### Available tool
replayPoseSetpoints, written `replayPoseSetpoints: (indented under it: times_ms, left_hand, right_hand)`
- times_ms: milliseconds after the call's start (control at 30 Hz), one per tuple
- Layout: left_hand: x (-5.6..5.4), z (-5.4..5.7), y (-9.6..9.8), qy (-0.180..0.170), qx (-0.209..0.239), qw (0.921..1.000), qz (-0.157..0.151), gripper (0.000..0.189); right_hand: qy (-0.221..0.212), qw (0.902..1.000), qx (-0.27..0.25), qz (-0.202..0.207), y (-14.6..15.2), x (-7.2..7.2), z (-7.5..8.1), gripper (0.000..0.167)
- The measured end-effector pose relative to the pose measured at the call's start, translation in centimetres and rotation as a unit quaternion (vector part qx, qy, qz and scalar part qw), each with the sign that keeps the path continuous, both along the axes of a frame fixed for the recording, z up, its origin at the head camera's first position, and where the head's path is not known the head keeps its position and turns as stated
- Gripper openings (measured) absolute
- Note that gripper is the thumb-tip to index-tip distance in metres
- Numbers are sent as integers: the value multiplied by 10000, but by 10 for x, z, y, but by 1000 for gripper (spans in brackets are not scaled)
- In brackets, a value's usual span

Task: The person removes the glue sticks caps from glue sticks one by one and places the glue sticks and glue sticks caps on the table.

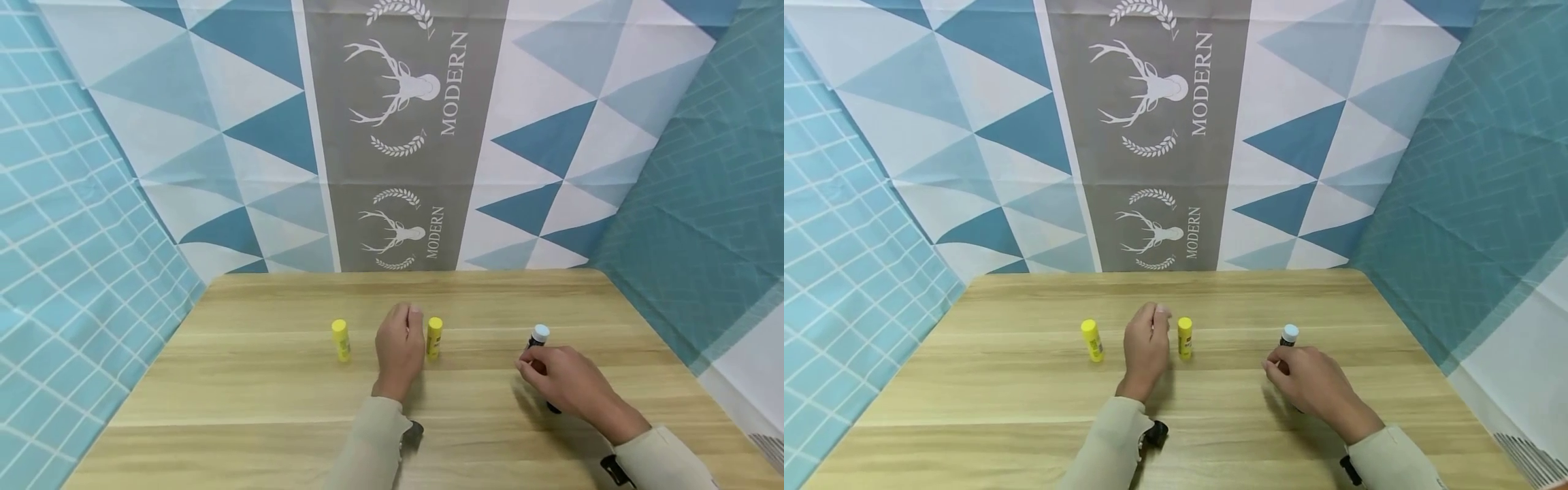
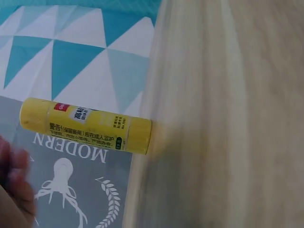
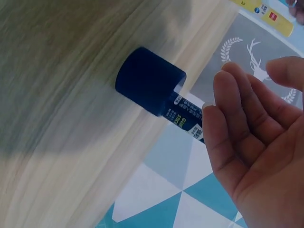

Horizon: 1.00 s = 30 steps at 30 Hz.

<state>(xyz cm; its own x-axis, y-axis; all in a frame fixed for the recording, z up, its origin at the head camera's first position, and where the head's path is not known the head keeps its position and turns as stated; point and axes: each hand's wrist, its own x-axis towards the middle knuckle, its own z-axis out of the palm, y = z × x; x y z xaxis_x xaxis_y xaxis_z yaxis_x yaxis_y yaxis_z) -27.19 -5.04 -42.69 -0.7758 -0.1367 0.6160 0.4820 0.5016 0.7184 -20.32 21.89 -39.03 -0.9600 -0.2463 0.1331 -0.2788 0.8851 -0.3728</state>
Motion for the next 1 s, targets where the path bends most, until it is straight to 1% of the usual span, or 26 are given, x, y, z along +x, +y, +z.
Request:
replayPoseSetpoints:
  times_ms: [100, 167, 267, 367, 500, 600, 733, 800, 867, 1000]
  left_hand:
    - [-2, 1, 1, -657, -245, 9974, -178, 42]
    - [-3, 0, 2, -973, -473, 9935, -351, 52]
    - [-2, 1, 3, -1205, -858, 9876, -519, 64]
    - [-1, 1, 4, -1438, -1151, 9810, -612, 68]
    - [0, -2, 6, -1935, -1489, 9681, -557, 66]
    - [-2, -2, 9, -2051, -1601, 9641, -523, 60]
    - [-3, -3, 11, -1918, -1876, 9619, -531, 39]
    - [-4, -5, 11, -1911, -1986, 9598, -537, 38]
    - [-3, -6, 10, -2001, -1910, 9590, -613, 38]
    - [-3, -9, 9, -2299, -1472, 9586, -809, 33]
  right_hand:
    - [57, 10000, -46, -21, -1, 0, -2, 13]
    - [122, 9999, -37, -29, -2, 0, -3, 12]
    - [236, 9997, 5, -20, -4, -1, -6, 10]
    - [296, 9996, 6, -7, -6, -2, -9, 10]
    - [322, 9995, -9, 25, -6, -2, -13, 11]
    - [321, 9995, 13, 36, -5, -3, -12, 11]
    - [214, 9997, 37, 56, -4, -1, -13, 10]
    - [144, 9999, 31, 90, -5, 0, -14, 10]
    - [105, 9999, 12, 110, -5, 1, -14, 10]
    - [141, 9997, -22, 190, -5, 2, -14, 9]
